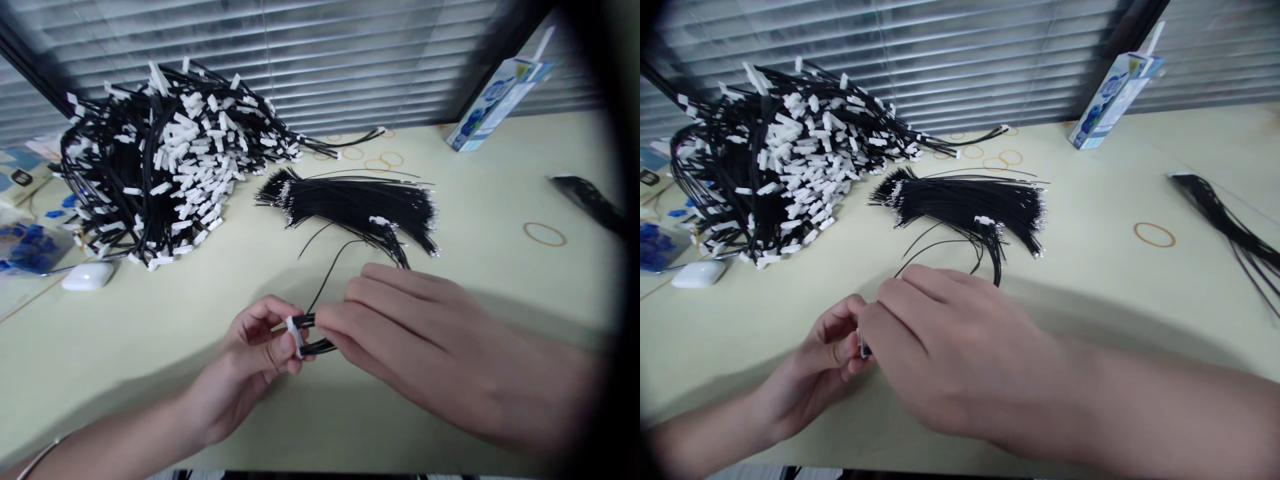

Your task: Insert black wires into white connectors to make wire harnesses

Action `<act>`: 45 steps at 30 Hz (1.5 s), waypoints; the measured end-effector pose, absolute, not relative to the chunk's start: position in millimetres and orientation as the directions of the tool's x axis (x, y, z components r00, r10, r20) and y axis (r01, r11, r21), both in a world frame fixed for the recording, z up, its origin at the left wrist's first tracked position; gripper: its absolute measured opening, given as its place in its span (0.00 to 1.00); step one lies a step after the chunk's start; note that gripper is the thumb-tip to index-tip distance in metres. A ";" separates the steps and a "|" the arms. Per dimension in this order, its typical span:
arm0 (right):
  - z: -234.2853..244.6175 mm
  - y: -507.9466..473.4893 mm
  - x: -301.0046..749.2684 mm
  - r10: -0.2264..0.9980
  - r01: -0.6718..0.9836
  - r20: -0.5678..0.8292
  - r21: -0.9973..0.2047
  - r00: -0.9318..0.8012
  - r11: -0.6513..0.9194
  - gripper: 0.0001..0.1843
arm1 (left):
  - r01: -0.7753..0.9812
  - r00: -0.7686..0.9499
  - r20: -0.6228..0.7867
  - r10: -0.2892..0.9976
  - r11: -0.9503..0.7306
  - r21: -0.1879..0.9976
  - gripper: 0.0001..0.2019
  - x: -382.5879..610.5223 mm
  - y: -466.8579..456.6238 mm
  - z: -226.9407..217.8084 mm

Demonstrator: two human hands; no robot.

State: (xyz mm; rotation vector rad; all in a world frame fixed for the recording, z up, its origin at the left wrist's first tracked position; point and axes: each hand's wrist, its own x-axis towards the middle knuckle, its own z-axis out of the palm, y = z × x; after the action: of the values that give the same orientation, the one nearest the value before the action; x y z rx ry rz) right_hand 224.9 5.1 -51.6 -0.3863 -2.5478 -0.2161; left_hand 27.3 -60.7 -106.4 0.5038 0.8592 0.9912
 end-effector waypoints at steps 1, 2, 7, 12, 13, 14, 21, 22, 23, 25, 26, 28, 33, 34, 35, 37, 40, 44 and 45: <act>-52.3 5.2 225.0 0.241 0.312 0.519 0.054 -0.820 0.949 0.12 | -0.510 0.272 -0.396 0.877 0.480 0.714 0.05 27.3 -60.7 -106.4; -53.1 5.3 225.1 0.247 0.309 0.505 0.041 -0.827 0.950 0.11 | -0.508 0.271 -0.399 0.876 0.482 0.714 0.05 27.2 -60.6 -106.5; -54.0 7.0 227.7 0.228 0.275 0.452 0.040 -0.862 0.961 0.11 | -0.507 0.269 -0.399 0.877 0.481 0.715 0.05 26.6 -59.9 -107.1; -50.4 7.2 227.8 0.195 0.241 0.412 0.062 -0.890 0.969 0.15 | -0.500 0.268 -0.394 0.879 0.477 0.723 0.05 27.8 -59.6 -105.5; -49.8 7.0 227.4 0.190 0.241 0.415 0.075 -0.890 0.968 0.16 | -0.499 0.266 -0.398 0.878 0.479 0.722 0.05 28.1 -59.7 -105.3; -49.3 6.7 226.9 0.189 0.245 0.419 0.083 -0.888 0.966 0.17 | -0.498 0.266 -0.400 0.877 0.481 0.722 0.05 28.3 -59.8 -105.4; -55.3 1.4 223.9 0.180 0.211 0.399 0.037 -0.899 0.977 0.16 | -0.463 0.244 -0.427 0.871 0.492 0.738 0.07 26.1 -59.6 -108.3; -55.4 0.6 223.8 0.182 0.206 0.400 0.016 -0.898 0.978 0.15 | -0.448 0.242 -0.435 0.867 0.497 0.743 0.07 25.9 -59.0 -108.0; -54.8 0.5 223.7 0.204 0.212 0.394 -0.022 -0.896 0.977 0.12 | -0.428 0.250 -0.441 0.862 0.507 0.748 0.08 25.9 -58.5 -107.4; -52.3 3.9 223.8 0.292 0.243 0.362 -0.175 -0.885 0.954 0.08 | -0.379 0.287 -0.449 0.846 0.531 0.758 0.08 26.6 -58.0 -105.9; -51.5 8.2 223.7 0.354 0.270 0.321 -0.277 -0.879 0.922 0.09 | -0.351 0.308 -0.456 0.835 0.545 0.761 0.08 27.3 -58.1 -105.1; -55.0 22.9 223.0 0.482 0.346 0.236 -0.447 -0.844 0.825 0.15 | -0.290 0.335 -0.489 0.806 0.582 0.760 0.09 29.1 -59.0 -104.3; -101.2 81.6 218.1 0.610 0.521 0.242 -0.344 -0.755 0.781 0.17 | -0.227 0.343 -0.532 0.774 0.618 0.753 0.11 32.4 -60.8 -105.6; -111.8 92.3 217.3 0.590 0.506 0.228 -0.335 -0.775 0.795 0.18 | -0.236 0.337 -0.534 0.776 0.618 0.750 0.11 32.6 -60.7 -105.8; -120.8 101.3 216.6 0.570 0.490 0.217 -0.330 -0.792 0.807 0.18 | -0.244 0.334 -0.535 0.776 0.619 0.747 0.11 32.7 -60.4 -105.8; -132.3 113.2 215.8 0.537 0.457 0.199 -0.338 -0.820 0.823 0.15 | -0.245 0.334 -0.537 0.775 0.621 0.744 0.10 32.8 -59.8 -105.5; -137.7 117.4 214.7 0.508 0.432 0.196 -0.328 -0.839 0.840 0.12 | -0.238 0.330 -0.539 0.775 0.621 0.747 0.10 33.1 -58.7 -104.1; -139.3 112.9 213.2 0.507 0.444 0.213 -0.284 -0.835 0.850 0.12 | -0.233 0.315 -0.547 0.776 0.622 0.748 0.11 33.5 -57.8 -101.9; -138.1 111.6 213.4 0.517 0.454 0.217 -0.280 -0.828 0.845 0.11 | -0.235 0.310 -0.550 0.775 0.623 0.746 0.11 33.5 -57.9 -101.5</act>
State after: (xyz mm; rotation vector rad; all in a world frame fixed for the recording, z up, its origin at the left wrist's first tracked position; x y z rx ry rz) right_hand 213.4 111.6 -138.1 -0.7374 -2.7387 0.3143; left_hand 33.5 -57.9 -101.5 0.6076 1.0540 0.7237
